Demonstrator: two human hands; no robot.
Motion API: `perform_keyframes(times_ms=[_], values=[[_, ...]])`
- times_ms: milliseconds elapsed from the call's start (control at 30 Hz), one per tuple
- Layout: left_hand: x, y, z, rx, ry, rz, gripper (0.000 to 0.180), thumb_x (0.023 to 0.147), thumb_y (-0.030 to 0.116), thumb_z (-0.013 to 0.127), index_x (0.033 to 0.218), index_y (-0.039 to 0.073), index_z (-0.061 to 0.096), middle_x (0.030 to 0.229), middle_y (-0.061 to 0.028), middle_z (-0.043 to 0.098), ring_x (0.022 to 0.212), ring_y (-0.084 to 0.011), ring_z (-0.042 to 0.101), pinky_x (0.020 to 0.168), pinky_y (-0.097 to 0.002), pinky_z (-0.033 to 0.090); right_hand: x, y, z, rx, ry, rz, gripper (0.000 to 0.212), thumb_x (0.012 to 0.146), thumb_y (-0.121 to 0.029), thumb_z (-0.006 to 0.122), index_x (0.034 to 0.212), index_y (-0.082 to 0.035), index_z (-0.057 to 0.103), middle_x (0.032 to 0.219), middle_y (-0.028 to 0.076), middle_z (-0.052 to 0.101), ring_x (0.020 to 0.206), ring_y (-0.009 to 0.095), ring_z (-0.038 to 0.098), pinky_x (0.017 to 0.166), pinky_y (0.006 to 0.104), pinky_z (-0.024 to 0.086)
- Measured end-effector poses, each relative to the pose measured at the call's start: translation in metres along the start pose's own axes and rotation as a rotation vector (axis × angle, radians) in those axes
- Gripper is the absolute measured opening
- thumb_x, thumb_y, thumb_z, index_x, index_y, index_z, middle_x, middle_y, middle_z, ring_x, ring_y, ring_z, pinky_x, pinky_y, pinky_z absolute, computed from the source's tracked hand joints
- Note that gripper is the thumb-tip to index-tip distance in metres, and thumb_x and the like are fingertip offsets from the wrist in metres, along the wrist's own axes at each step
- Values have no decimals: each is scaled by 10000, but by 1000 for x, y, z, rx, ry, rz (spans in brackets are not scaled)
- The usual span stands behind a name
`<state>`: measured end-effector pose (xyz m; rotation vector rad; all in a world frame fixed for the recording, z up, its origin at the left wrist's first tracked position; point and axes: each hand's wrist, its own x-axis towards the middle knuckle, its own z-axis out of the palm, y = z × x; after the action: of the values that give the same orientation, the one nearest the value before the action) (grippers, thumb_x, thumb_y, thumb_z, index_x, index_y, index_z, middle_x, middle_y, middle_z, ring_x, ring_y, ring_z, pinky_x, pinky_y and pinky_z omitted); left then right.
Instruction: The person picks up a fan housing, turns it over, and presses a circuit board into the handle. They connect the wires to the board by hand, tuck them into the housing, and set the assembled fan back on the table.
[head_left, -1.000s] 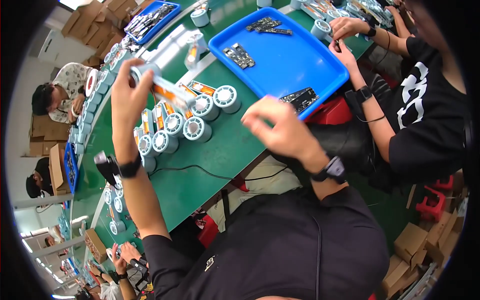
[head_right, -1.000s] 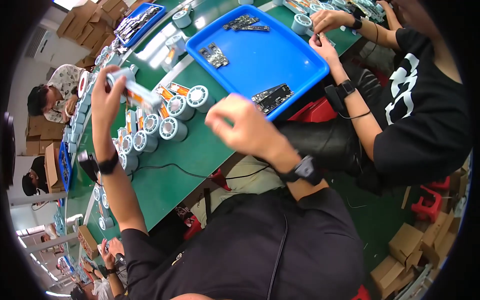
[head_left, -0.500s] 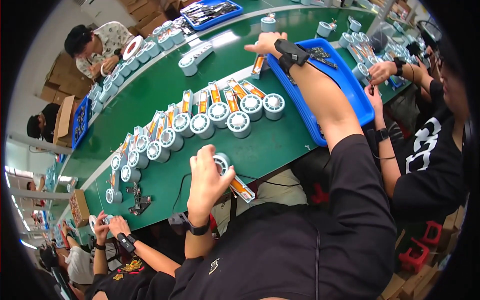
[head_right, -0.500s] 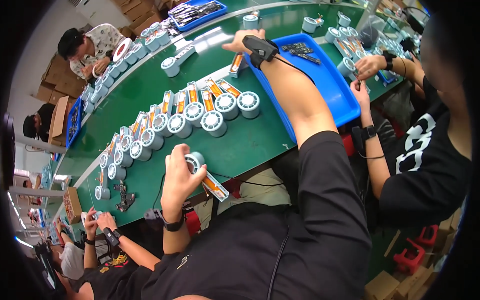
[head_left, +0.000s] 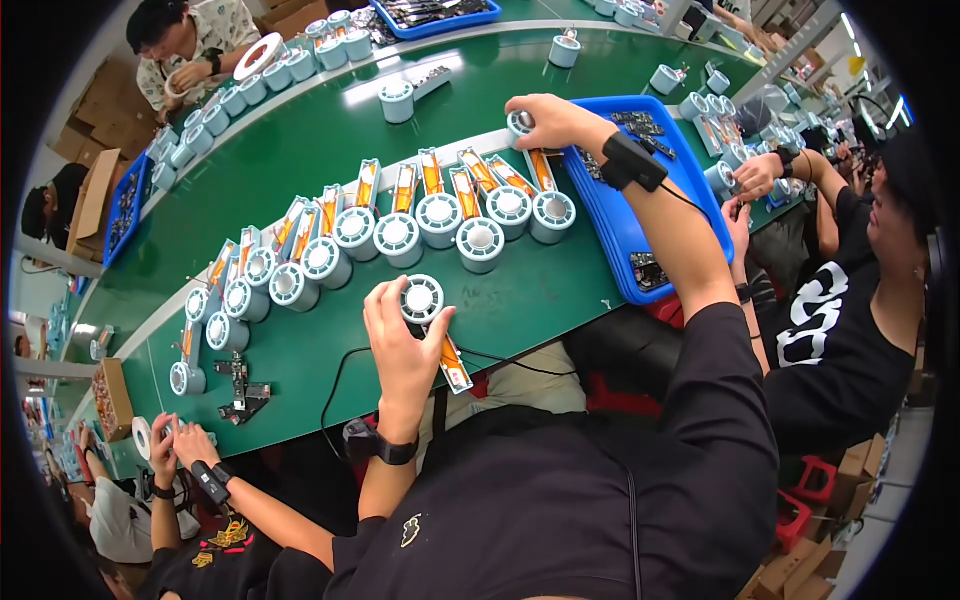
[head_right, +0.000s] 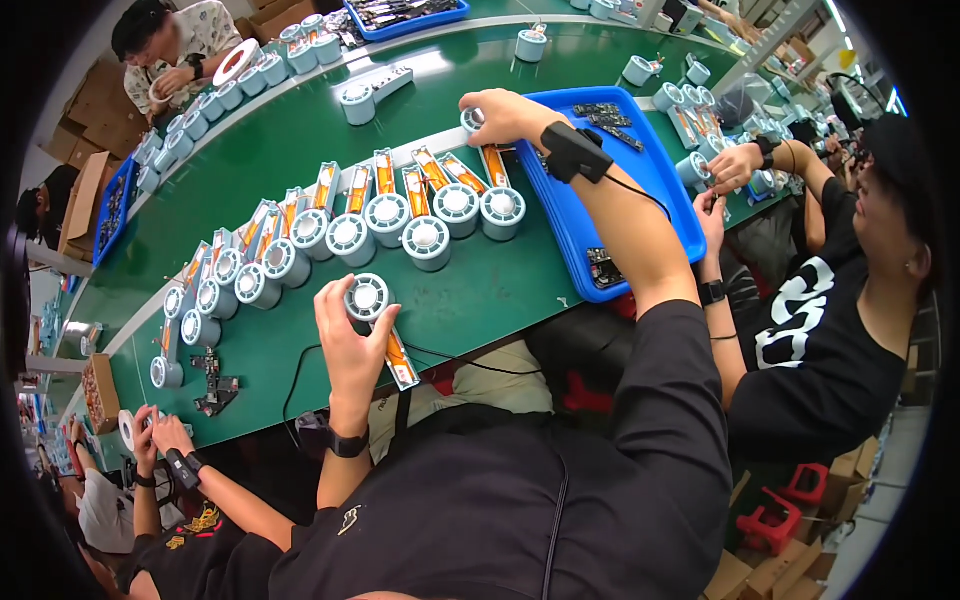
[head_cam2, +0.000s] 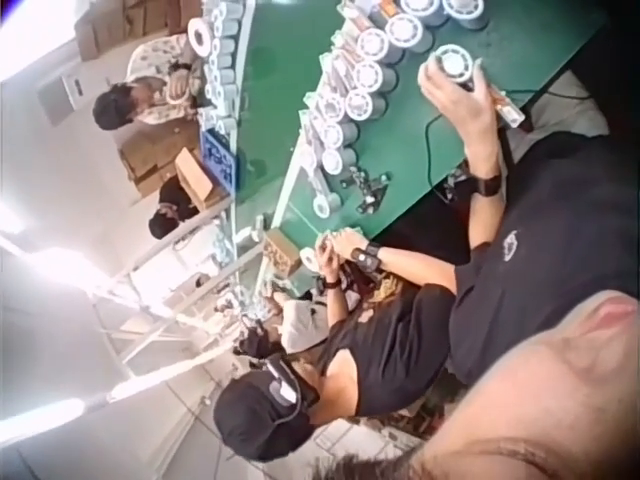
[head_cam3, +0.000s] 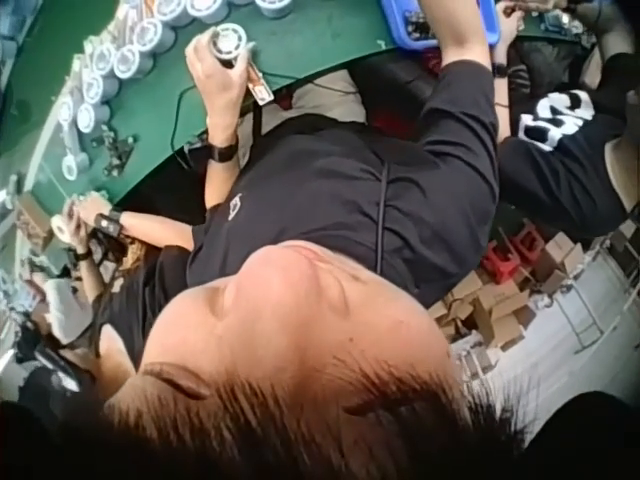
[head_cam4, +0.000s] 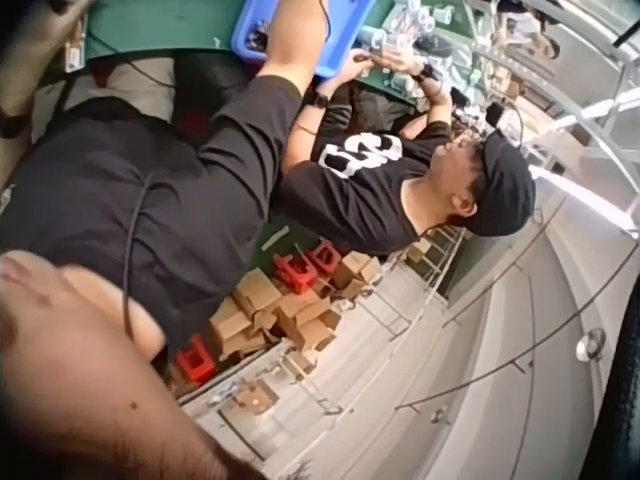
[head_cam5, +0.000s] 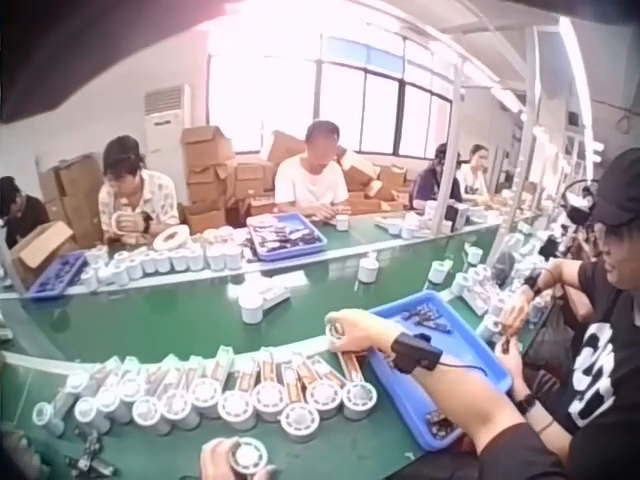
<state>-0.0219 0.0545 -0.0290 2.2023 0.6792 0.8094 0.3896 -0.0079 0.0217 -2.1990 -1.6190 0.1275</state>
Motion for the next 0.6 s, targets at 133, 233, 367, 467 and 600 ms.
perform_keyframes(times_ms=[133, 233, 367, 467, 600], values=[[7, 2, -11, -54, -54, -1, 666, 776, 144, 877, 1330, -1, 538, 1311, -184, 523, 1181, -343, 551, 950, -434, 495, -18, 7, -10, -72, 200, -75, 513, 847, -252, 744, 1308, -52, 641, 1106, 174, 713, 1019, 331, 685, 899, 401, 547], [2, 3, -19, -108, -86, -6, 622, 807, 122, 848, 1339, 4, 547, 1334, -179, 517, 1174, -320, 569, 912, -404, 521, -41, 47, -44, -51, 314, 71, 494, 868, -212, 718, 1327, -54, 628, 1187, 181, 686, 1076, 332, 661, 922, 405, 543], [5, -2, -29, -192, -123, -42, 513, 869, 64, 774, 1334, 5, 564, 1359, -172, 518, 1133, -282, 605, 858, -350, 550, -79, 71, -26, -85, 97, 192, 510, 854, -151, 715, 1346, -61, 615, 1285, 177, 641, 1108, 331, 639, 934, 399, 536], [1, -5, -43, -261, -123, -102, 443, 902, 18, 719, 1320, 2, 573, 1364, -168, 525, 1100, -256, 624, 834, -322, 558, -97, 69, -21, -139, 33, 91, 543, 825, -112, 733, 1352, -65, 610, 1277, 156, 627, 1069, 299, 636, 919, 376, 534], [8, 7, -87, -466, 101, 144, 286, 919, -13, 639, 1204, -36, 624, 1275, -196, 589, 1030, -276, 655, 835, -319, 563, -105, 57, -26, -78, 20, 162, 576, 779, -64, 768, 1337, -66, 623, 1186, 107, 624, 964, 209, 626, 868, 320, 528]])
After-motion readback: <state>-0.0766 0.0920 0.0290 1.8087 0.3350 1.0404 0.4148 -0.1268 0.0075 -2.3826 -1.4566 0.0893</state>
